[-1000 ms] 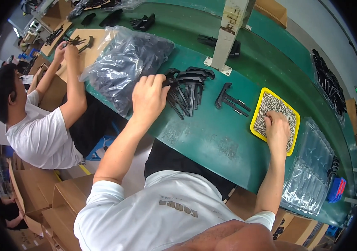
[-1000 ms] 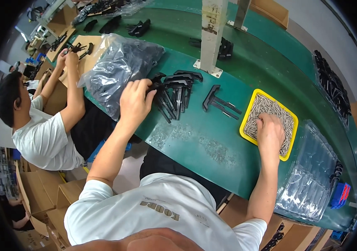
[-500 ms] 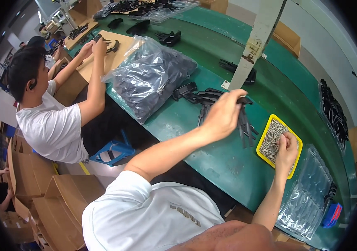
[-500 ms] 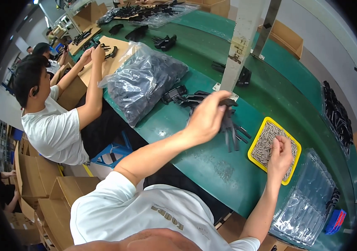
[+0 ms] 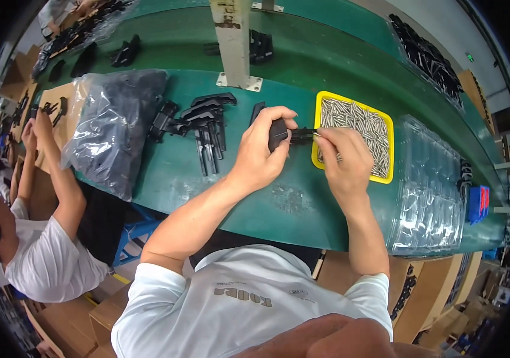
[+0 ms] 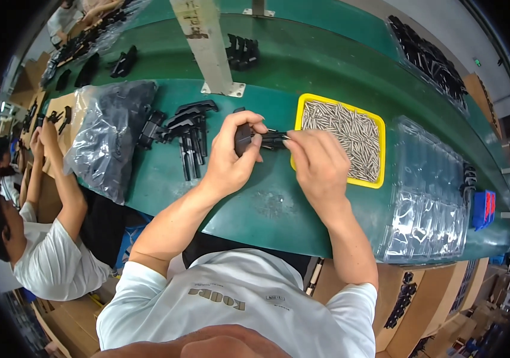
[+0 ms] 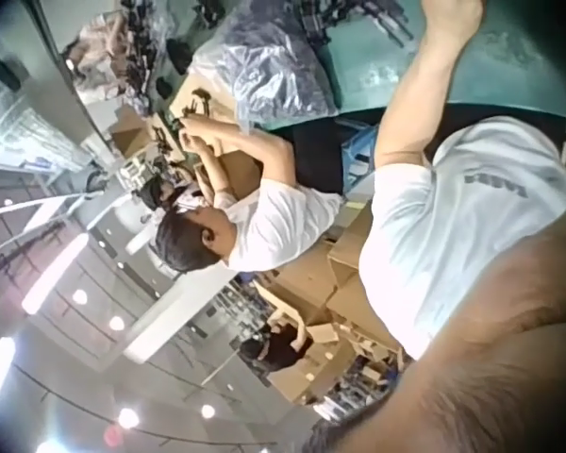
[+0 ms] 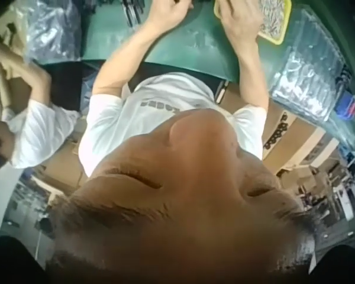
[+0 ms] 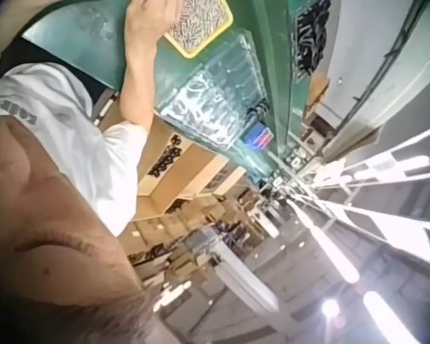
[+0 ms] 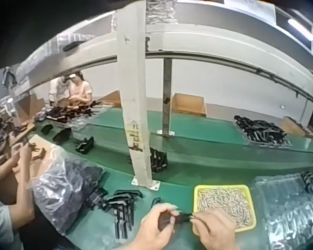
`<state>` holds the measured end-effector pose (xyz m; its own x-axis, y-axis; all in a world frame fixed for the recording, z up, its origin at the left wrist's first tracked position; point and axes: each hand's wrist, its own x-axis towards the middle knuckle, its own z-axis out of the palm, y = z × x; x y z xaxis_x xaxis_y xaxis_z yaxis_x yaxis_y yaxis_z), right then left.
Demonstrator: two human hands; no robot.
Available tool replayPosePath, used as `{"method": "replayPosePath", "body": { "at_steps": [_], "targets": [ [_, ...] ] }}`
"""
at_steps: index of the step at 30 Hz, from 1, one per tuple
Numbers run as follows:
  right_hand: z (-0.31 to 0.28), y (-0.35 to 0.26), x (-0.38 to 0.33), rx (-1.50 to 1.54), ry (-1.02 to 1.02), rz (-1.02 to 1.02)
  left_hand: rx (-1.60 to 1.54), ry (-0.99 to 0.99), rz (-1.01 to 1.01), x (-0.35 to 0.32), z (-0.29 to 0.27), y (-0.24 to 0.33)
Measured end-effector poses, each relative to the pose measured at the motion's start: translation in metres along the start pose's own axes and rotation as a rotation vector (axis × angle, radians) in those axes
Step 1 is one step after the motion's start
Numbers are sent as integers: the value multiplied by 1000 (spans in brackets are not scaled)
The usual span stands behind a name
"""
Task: Manually inserting small screws into plastic components at an assembly line station.
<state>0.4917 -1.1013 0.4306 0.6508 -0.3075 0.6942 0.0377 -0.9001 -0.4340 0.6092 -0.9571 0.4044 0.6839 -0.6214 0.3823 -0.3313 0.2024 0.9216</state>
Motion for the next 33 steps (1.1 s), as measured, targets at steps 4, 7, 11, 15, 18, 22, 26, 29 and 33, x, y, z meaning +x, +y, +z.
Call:
{"method": "replayPosePath", "body": {
  "at_steps": [4,7,11,15,18,22,26,29,33],
  "targets": [
    [6,0,-2,-41,22,-150,87,19,148,-4,7,-1],
    [7,-1,-3,-62,12,-164,95,7,168,-5,5,-3],
    [7,-2,-4,-84,7,-186,112,-2,204,-6,4,-4],
    [9,-2,-6,-96,7,-201,130,6,237,-6,4,-3],
    [10,-3,-5,-94,8,-211,157,-3,277,-5,4,-2],
    [12,-2,-6,-72,0,-182,179,-16,302,-5,3,-3],
    [10,1,-5,9,-33,-63,217,-41,352,-4,-1,-4],
    [5,2,-3,187,-115,185,288,-76,474,-2,-4,-4],
    [2,2,-2,110,-111,179,-38,-86,39,-5,-3,5]
  ]
}}
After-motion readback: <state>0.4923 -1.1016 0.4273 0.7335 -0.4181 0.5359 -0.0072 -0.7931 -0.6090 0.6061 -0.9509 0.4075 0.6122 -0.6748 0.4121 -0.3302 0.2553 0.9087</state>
